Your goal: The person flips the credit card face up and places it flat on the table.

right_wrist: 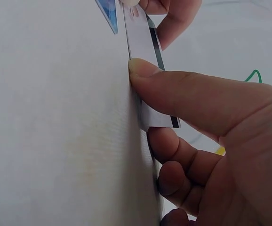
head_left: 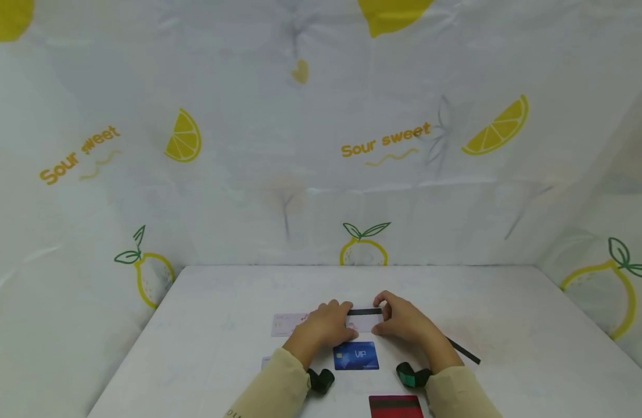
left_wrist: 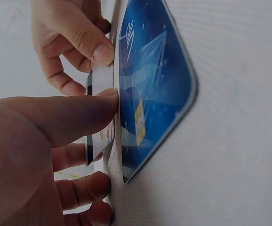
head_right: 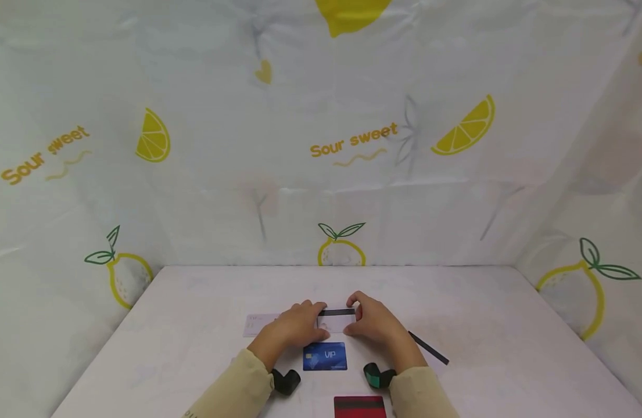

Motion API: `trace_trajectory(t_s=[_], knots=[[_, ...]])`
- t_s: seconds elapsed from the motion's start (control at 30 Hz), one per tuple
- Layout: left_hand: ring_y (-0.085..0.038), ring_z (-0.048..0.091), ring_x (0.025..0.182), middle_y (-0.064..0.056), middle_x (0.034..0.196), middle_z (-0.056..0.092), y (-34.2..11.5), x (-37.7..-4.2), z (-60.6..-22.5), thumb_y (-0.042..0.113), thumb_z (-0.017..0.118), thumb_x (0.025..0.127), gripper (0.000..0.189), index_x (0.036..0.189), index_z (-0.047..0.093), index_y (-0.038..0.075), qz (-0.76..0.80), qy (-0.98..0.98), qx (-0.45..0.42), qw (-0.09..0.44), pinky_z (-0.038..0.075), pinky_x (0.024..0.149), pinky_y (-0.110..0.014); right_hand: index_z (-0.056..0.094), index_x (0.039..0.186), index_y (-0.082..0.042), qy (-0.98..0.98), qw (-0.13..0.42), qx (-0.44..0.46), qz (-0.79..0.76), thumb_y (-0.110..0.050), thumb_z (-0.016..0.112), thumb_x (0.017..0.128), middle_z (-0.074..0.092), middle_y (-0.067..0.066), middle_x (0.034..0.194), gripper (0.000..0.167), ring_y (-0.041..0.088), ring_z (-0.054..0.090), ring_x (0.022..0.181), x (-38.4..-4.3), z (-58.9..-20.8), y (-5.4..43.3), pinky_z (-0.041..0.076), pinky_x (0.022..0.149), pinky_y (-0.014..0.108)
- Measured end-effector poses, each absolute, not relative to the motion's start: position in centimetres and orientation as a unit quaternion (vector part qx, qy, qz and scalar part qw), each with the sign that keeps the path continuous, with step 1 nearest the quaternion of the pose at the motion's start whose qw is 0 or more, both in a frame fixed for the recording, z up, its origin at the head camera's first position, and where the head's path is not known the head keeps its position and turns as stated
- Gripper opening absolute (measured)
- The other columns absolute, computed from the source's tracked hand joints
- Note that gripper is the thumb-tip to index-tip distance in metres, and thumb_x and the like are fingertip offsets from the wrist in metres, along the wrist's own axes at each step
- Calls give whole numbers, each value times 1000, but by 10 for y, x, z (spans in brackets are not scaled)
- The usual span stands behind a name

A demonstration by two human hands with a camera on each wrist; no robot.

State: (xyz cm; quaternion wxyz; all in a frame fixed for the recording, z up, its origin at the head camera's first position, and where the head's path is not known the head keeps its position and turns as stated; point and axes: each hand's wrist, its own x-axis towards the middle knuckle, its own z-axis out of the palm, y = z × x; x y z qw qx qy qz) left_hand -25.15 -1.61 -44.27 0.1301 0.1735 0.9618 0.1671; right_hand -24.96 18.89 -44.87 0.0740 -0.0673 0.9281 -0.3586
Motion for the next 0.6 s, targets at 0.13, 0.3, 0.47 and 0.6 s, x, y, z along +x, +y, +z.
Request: trace_trajectory(t_s=[0.13,0.3,0.47,0.6], knots=[[-25,54,109,-8,127,57,-16,-251,-441,44,73,86,66,142,50,18,165,962,176,131,47,96,-52,58,120,-15,931,66,-65,-353,-19,85,75,53,2,77,52,17,49,69,-250,-449,188,39,64,32],[-25,55,109,-8,127,57,-15,-252,-440,45,72,86,67,142,50,16,156,963,175,129,47,96,-51,60,125,-15,929,61,-62,-359,-21,83,77,54,2,76,54,17,49,69,-250,-449,187,39,63,32],[-26,56,110,-9,127,58,-15,-251,-440,46,73,86,66,141,51,15,150,965,173,128,47,96,-51,60,131,-12,927,63,-60,-365,-23,82,79,55,2,76,57,16,50,69,-250,-450,187,39,62,31],[-26,56,110,-8,127,58,-15,-251,-440,45,72,86,66,141,50,16,149,965,174,127,47,96,-51,60,131,-10,924,65,-62,-371,-23,81,79,55,2,76,58,16,50,68,-250,-452,187,39,61,31]])
